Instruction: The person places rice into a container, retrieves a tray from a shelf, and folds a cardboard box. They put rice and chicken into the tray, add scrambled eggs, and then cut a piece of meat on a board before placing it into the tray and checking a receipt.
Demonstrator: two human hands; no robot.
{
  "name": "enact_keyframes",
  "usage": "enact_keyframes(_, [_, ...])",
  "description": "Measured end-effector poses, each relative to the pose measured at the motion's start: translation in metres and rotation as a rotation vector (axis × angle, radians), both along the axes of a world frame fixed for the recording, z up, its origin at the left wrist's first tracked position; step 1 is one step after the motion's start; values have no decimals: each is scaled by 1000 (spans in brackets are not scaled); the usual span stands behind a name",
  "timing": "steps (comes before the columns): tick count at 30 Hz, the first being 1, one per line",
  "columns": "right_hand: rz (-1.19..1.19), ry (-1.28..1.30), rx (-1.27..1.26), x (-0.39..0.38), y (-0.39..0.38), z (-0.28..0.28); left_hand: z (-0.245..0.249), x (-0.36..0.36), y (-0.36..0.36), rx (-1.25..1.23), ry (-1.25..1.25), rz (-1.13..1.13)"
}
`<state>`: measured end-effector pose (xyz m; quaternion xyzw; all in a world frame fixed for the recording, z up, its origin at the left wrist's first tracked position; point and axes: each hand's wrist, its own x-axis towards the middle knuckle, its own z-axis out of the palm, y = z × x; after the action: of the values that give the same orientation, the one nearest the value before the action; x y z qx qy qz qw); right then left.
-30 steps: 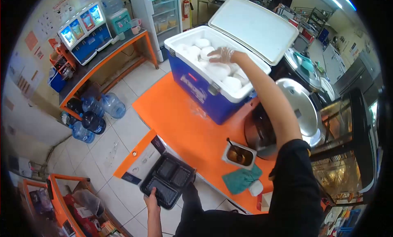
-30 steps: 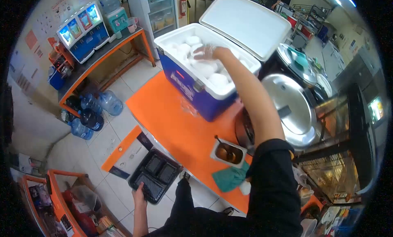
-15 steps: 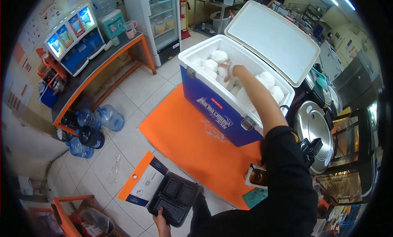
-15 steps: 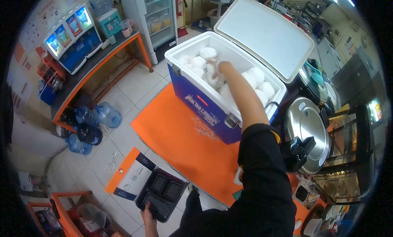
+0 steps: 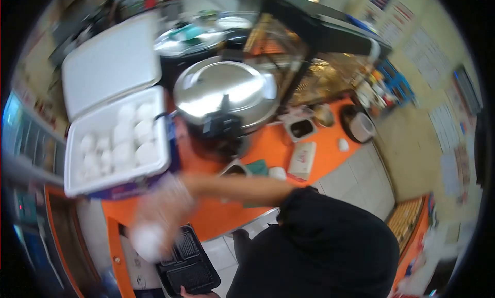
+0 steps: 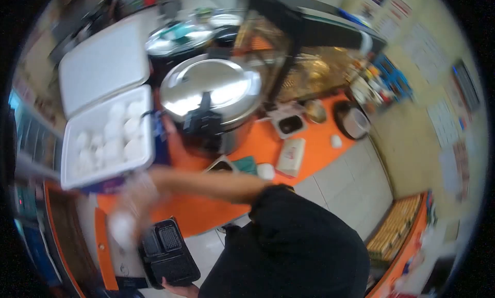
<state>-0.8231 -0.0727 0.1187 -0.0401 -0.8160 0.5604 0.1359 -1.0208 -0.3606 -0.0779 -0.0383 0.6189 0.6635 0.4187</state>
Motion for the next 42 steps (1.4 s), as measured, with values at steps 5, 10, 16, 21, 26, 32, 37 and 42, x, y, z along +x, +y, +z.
enact_keyframes(5, [-508, -312, 88, 103, -179, -59, 9, 101, 31, 116, -164, -523])
enact_keyframes(10, [-1127, -582, 288, 259, -293, -87, 54, 301, 4, 556, -704, -990])
enact_keyframes(16, [-1705, -724, 568, 507, -415, -72, 66, 587, -47, 442, -491, -1038])
enact_keyframes(21, [-1906, -855, 595, 664, -479, -72, 62, 760, -103, 342, -925, -1309])
enact_keyframes(26, [-1737, -779, 723, 839, -517, -103, 32, 920, -125, 258, -992, -1409])
enact_keyframes(32, [-1809, -495, 788, 1085, -555, -104, 23, 1145, -126, 84, -923, -1528])
enact_keyframes(37, [-2669, 242, -386, 1253, -593, -151, 15, 1356, -109, 18, -892, -1688])
enact_keyframes(42, [-2557, 854, -636, 1459, -587, -264, -71, 1569, -127, -136, -847, -1766])
